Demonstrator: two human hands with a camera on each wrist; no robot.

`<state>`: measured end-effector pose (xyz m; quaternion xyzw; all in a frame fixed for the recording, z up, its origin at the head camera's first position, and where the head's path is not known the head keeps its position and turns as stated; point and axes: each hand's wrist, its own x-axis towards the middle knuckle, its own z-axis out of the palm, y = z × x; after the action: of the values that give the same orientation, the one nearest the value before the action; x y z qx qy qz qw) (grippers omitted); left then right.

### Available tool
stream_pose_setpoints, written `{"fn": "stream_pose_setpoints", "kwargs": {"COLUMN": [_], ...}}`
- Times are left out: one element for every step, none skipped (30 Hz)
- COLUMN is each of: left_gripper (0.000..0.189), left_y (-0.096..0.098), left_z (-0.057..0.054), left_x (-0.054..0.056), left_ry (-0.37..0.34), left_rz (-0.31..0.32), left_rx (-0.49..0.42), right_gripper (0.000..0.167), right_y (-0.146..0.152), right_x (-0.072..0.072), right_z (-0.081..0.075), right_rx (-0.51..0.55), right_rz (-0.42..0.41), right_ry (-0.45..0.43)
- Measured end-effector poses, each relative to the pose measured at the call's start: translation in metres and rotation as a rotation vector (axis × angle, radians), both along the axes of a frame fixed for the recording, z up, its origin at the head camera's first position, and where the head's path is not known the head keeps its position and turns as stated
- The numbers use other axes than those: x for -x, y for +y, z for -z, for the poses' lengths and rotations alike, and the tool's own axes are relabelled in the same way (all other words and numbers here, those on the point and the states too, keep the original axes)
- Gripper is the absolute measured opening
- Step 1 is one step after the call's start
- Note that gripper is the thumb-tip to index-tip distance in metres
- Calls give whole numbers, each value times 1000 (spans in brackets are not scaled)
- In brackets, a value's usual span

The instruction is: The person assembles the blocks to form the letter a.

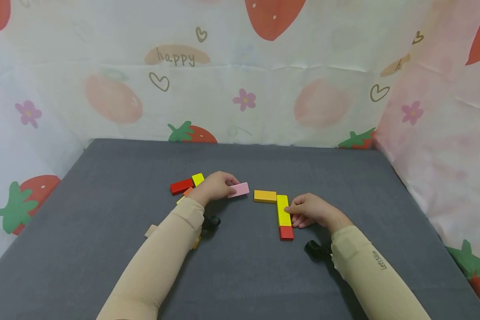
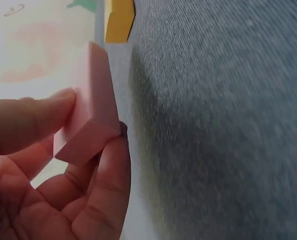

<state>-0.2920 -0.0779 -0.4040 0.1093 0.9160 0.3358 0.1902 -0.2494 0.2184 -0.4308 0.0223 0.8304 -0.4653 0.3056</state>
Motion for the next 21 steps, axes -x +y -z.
{"fn": "stream_pose_setpoints", "kwargs": {"left_gripper": [28, 28, 28, 29, 29, 29, 30, 31, 33, 34, 35, 36, 36, 35, 34, 33, 32, 31, 30, 30, 29], "left_y": [2, 3, 5, 6, 7, 7, 8, 8, 9, 9, 9, 9, 10, 10, 11, 11, 12, 12, 13, 14, 14], "left_z": [0, 0, 0, 0, 0, 0, 0, 0, 0, 1, 1, 2, 2, 2, 2, 2, 3, 3, 3, 3, 4], "left_x": [0, 1, 1, 1, 1, 1, 1, 2, 2, 2, 2, 3, 3, 3, 3, 3, 3, 4, 4, 4, 5], "left_ry": [-9, -18, -27, -38, -49, -63, -80, -91, -98, -106, -109, -109, -104, -96, -88, -80, -69, -59, -49, -40, -31], "left_rz": [6, 10, 14, 17, 22, 27, 32, 39, 48, 53, 60, 65, 68, 71, 69, 67, 65, 62, 58, 54, 51], "left_rx": [-3, -4, -6, -8, -8, -8, -10, -9, -6, -5, -3, -1, 1, 4, 7, 10, 17, 25, 34, 44, 55], "right_gripper": [25, 25, 25, 25, 25, 25, 25, 25, 25, 25, 25, 25, 25, 25, 25, 25, 25, 25, 25, 25, 25], "right_y": [0, 0, 0, 0, 0, 0, 0, 0, 0, 0, 0, 0, 0, 0, 0, 0, 0, 0, 0, 0, 0], "right_x": [0, 0, 0, 0, 0, 0, 0, 0, 0, 0, 0, 0, 0, 0, 0, 0, 0, 0, 1, 1, 1], "right_z": [0, 0, 1, 1, 1, 1, 1, 1, 1, 1, 1, 1, 1, 1, 1, 1, 1, 1, 1, 1, 1], "right_rx": [-1, -2, -3, -3, -4, -5, -5, -6, -5, -4, -5, -6, -7, -7, -7, -8, -9, -8, -8, -7, -7], "right_rz": [-1, -1, 0, 2, 4, 5, 5, 5, 5, 4, 4, 3, 3, 3, 5, 5, 6, 8, 9, 10, 11], "right_ry": [0, 0, 0, -1, -1, -2, -3, -4, -4, -5, -5, -5, -4, -3, -3, -3, -2, -3, -3, -5, -5]}}
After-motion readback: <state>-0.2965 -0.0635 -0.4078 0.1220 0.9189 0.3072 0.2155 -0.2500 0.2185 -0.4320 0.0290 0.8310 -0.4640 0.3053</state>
